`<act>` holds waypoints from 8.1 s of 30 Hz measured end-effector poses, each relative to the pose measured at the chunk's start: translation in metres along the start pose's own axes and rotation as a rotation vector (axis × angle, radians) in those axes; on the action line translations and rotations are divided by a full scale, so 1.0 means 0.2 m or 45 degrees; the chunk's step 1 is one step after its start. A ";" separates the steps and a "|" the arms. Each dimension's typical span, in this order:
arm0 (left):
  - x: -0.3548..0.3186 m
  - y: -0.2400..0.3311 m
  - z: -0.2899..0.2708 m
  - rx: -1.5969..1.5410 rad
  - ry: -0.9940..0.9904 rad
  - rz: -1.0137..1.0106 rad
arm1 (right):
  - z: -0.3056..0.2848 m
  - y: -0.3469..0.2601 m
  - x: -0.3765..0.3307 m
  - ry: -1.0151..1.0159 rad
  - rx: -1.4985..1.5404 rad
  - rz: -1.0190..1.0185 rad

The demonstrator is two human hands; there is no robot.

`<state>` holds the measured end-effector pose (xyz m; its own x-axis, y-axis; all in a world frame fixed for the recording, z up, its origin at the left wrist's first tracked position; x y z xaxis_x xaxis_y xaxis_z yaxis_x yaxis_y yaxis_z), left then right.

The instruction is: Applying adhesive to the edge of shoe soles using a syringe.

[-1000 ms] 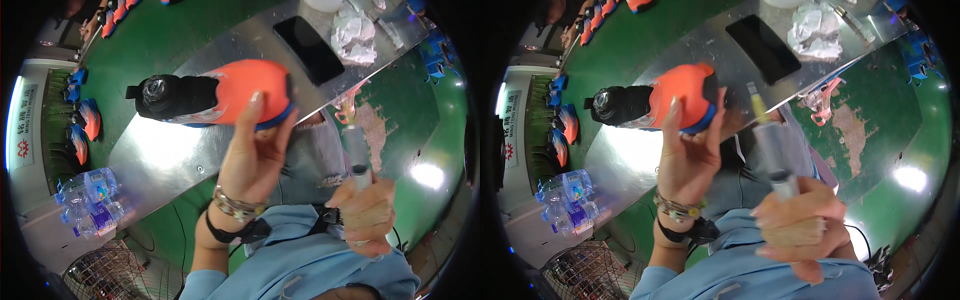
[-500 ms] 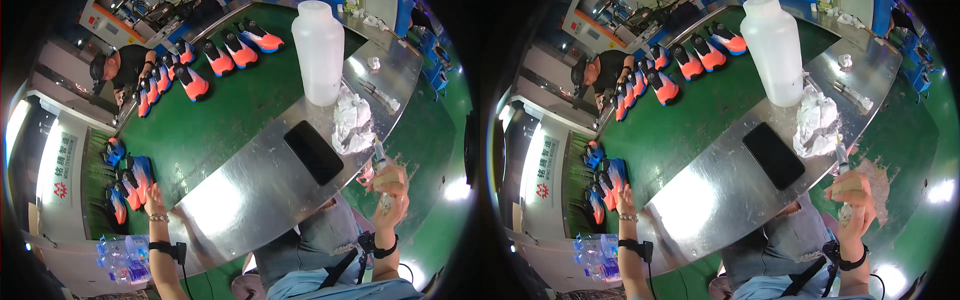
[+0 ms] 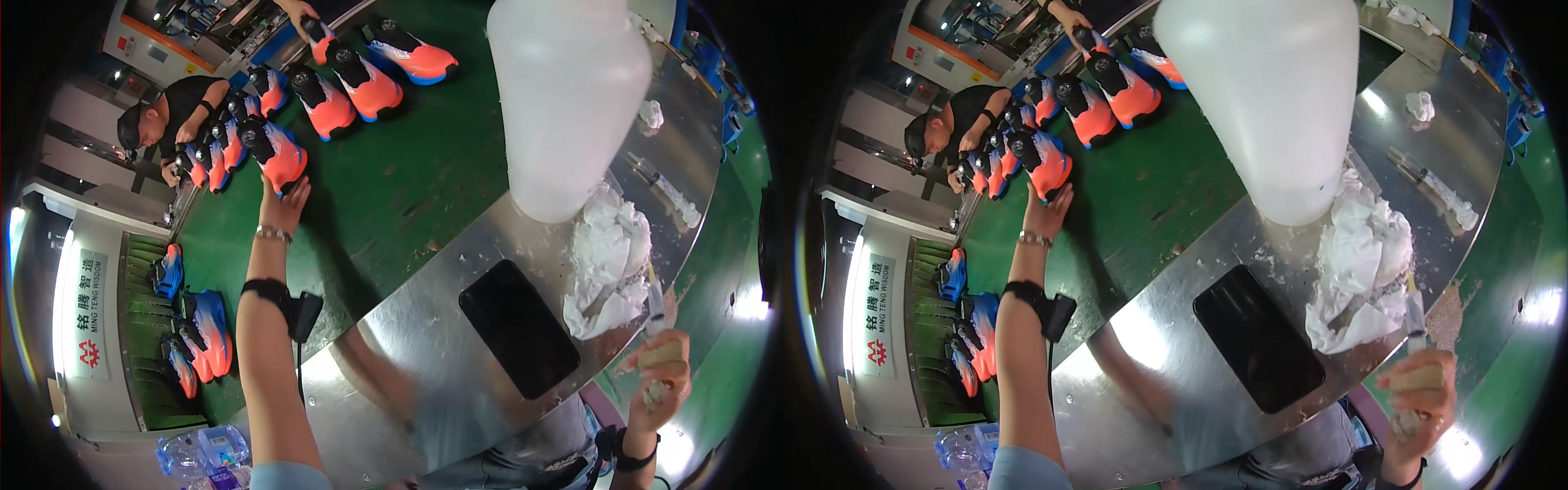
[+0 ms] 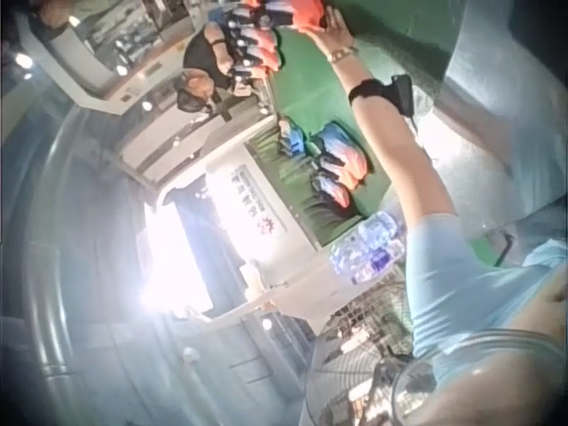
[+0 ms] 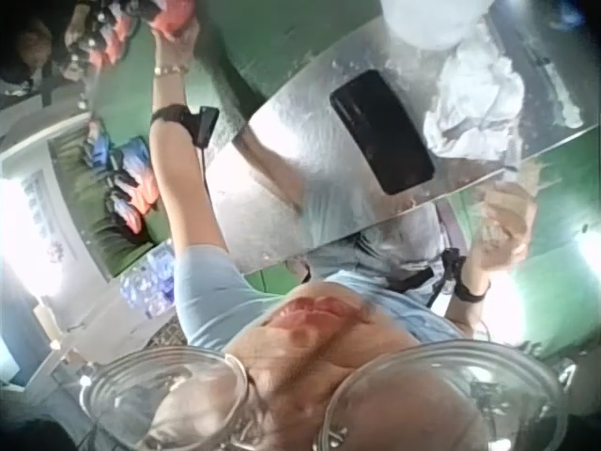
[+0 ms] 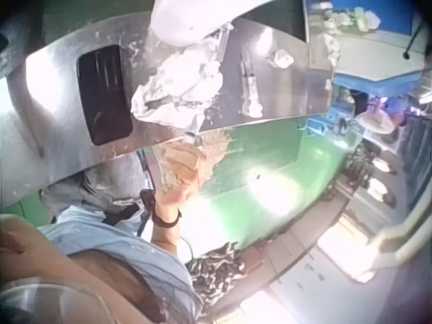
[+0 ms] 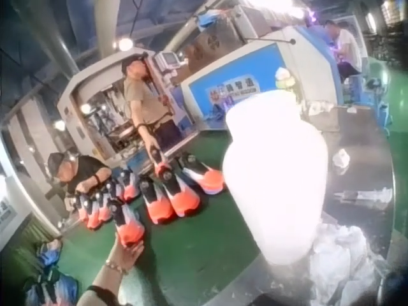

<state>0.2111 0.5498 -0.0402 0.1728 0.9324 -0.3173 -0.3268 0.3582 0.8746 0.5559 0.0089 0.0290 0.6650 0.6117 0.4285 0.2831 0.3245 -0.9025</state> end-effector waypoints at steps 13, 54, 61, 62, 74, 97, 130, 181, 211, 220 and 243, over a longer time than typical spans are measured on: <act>-0.73 -0.11 -0.04 0.475 0.340 0.095 | -0.02 -0.08 0.00 0.058 0.202 -0.019; -2.42 0.19 0.32 0.952 -0.521 1.598 | 0.57 -0.81 -0.30 -0.822 1.934 0.221; -2.40 0.20 0.45 1.014 -0.673 1.725 | 0.68 -0.87 -0.25 -1.152 1.762 0.253; -2.40 0.20 0.46 1.040 -0.693 1.747 | 0.67 -0.86 -0.26 -1.139 1.779 0.255; -2.29 0.20 0.44 1.023 -0.793 1.675 | 0.65 -0.79 -0.26 -0.929 1.596 0.117; -2.05 0.18 0.09 0.852 -0.045 1.484 | 0.65 -0.39 -0.53 -0.836 1.346 0.738; -2.46 -0.10 -0.65 0.674 0.651 0.050 | 0.78 -0.28 -0.59 -0.621 1.083 0.588; -2.32 -0.90 0.54 -0.780 -0.546 -0.123 | 0.39 -0.67 -0.50 -0.643 0.779 0.555; -2.29 -0.62 0.61 -0.793 -0.099 -0.424 | 0.46 -0.59 -0.64 -0.842 0.459 -0.057; -1.38 -0.11 -0.46 -0.175 -0.029 0.058 | 0.19 -0.47 -0.21 -0.576 0.083 -0.427; -0.43 -0.25 0.27 0.103 -0.236 -0.178 | 0.04 0.00 -0.03 -0.186 0.250 -0.065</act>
<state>0.2625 0.4496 -0.0377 0.3810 0.8468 -0.3711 -0.2133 0.4711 0.8559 0.5464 0.0119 0.0276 0.5423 0.6840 0.4879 0.1647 0.4829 -0.8601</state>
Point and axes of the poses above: each hand's wrist, its own x-axis towards the middle knuckle, its own z-axis out of the palm, y = z × x, the point moved 5 cm from there along x, towards the middle knuckle, and after that the axes turned 7 degrees about x, right-handed, at the moved point
